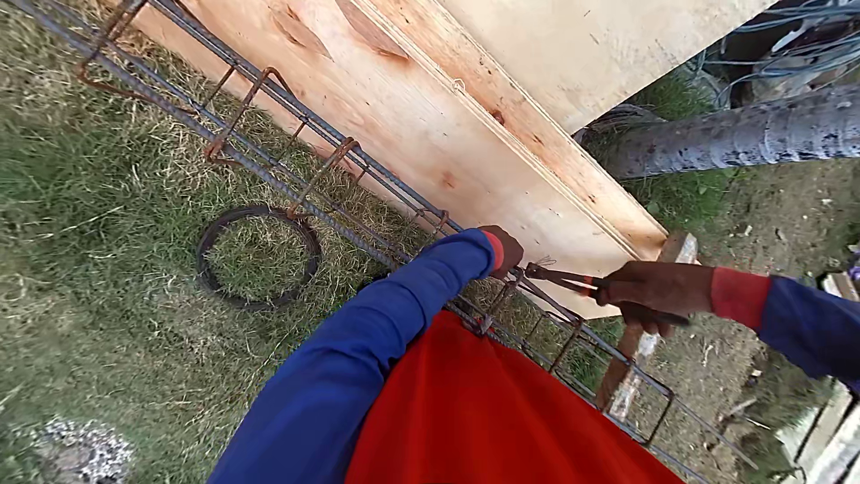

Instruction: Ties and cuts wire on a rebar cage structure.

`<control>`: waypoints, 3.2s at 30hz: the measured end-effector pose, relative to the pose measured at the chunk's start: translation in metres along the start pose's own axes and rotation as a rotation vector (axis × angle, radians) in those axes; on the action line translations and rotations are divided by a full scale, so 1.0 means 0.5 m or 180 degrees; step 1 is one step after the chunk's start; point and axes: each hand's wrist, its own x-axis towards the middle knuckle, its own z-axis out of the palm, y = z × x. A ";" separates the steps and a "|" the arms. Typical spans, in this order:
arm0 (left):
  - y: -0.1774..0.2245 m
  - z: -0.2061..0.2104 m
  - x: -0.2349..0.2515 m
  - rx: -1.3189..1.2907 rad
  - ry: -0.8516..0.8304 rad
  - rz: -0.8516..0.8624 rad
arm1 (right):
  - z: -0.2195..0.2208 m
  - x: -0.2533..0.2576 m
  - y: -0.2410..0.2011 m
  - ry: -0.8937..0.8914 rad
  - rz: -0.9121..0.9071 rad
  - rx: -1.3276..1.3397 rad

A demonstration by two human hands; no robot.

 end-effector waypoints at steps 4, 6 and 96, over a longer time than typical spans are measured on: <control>0.000 -0.003 0.002 -0.0009 0.0004 0.0029 | 0.040 0.005 0.045 -0.0774 -0.0173 0.1358; -0.002 0.000 0.002 0.0002 0.0014 0.0032 | 0.050 0.022 0.066 -0.0931 -0.0298 0.1445; 0.004 -0.005 0.001 0.0155 0.0056 -0.0087 | -0.179 0.358 -0.040 0.1416 -0.3604 -0.4115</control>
